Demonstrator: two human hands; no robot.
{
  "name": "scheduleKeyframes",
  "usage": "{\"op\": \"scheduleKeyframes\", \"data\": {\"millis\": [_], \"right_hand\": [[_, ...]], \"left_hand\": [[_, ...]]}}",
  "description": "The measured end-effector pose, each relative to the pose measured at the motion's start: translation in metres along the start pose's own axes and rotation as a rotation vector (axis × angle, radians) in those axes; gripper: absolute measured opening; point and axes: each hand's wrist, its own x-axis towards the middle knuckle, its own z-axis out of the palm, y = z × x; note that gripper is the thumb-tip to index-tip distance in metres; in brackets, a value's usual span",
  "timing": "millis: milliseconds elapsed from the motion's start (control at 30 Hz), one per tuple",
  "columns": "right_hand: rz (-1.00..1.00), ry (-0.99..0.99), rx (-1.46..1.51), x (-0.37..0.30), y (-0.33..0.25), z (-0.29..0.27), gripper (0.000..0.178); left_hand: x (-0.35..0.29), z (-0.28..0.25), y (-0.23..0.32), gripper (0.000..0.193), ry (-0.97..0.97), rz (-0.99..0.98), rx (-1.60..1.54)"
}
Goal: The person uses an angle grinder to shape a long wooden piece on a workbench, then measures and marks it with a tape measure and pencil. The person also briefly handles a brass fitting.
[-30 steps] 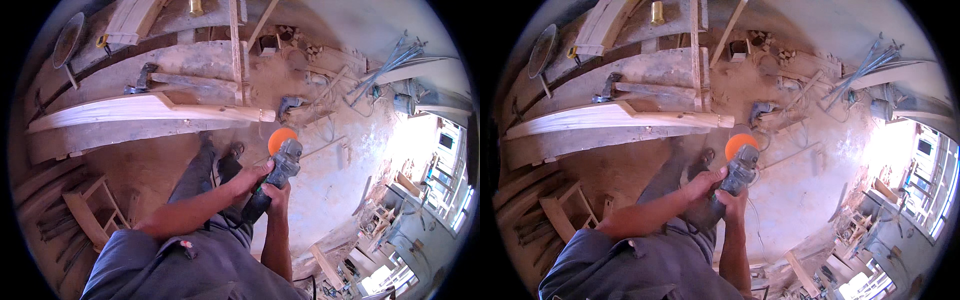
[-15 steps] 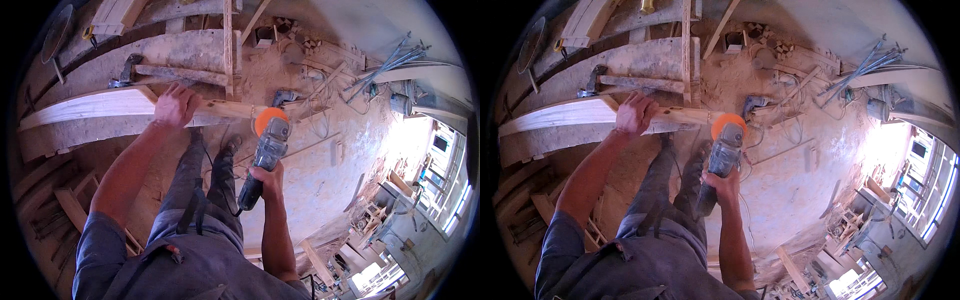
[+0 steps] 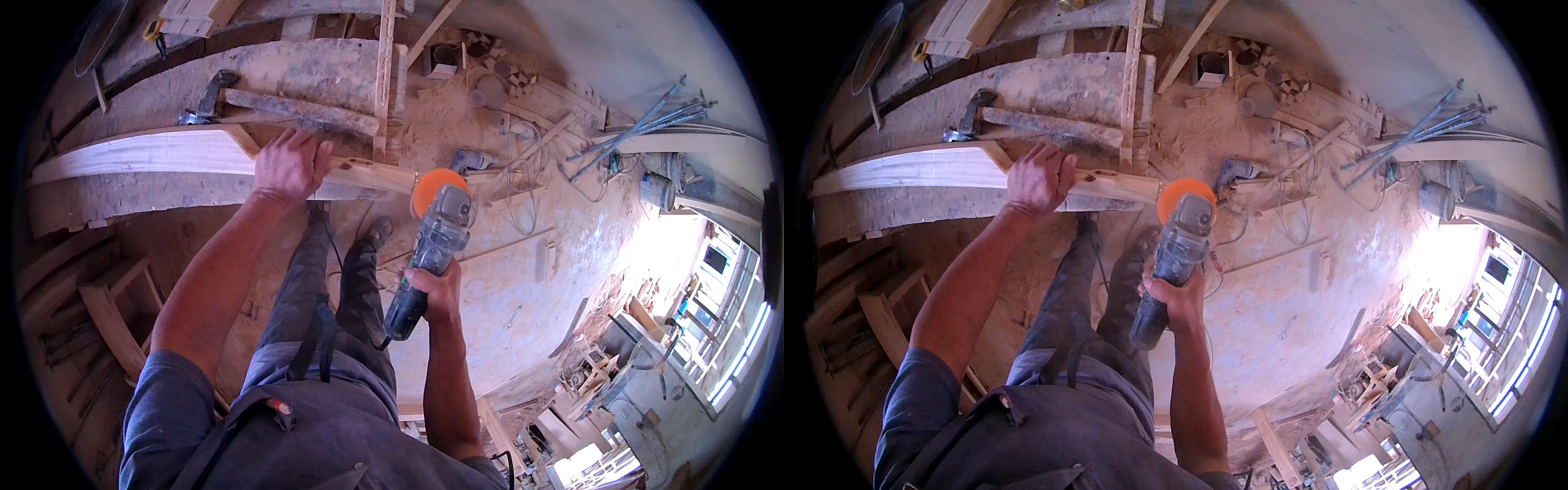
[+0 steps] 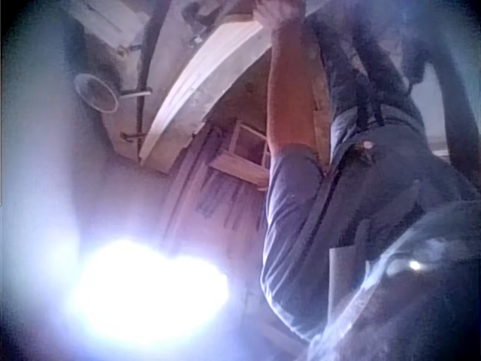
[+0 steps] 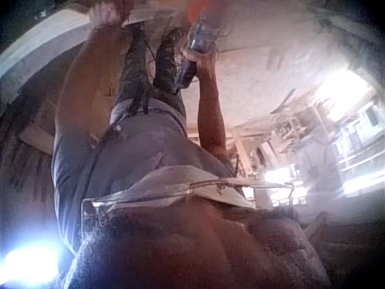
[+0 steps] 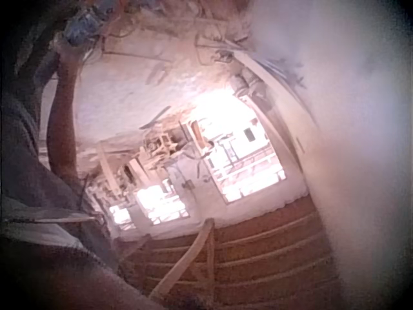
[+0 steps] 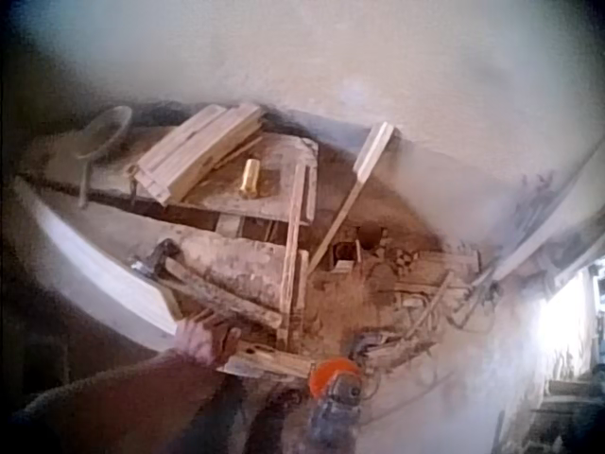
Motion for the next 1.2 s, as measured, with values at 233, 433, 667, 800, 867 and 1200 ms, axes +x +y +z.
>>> {"op": "scheduleKeyframes", "data": {"millis": [233,433,667,800,867,1200], "right_hand": [[0.014,0.020,0.014,0.005,-0.002,-0.002,0.041],[-0.028,-0.007,-0.001,-0.002,-0.008,-0.001,0.041],[0.023,-0.019,-0.014,0.007,-0.013,0.000,0.043],[0.047,-0.007,-0.015,0.007,-0.021,0.004,0.045],[0.049,0.003,0.006,0.007,-0.025,0.004,0.046],[0.070,-0.027,0.000,0.004,-0.031,0.005,0.043]], "left_hand": [[0.001,0.000,0.002,0.031,0.019,-0.002,0.044],[0.002,0.000,0.003,0.028,0.020,-0.006,0.050],[0.002,0.000,0.004,0.027,0.011,-0.004,0.069],[0.002,0.000,0.003,0.027,0.016,-0.003,0.063],[0.001,0.000,0.003,0.027,0.015,-0.005,0.064],[-0.001,0.003,0.002,0.027,0.029,-0.002,0.056]]}}
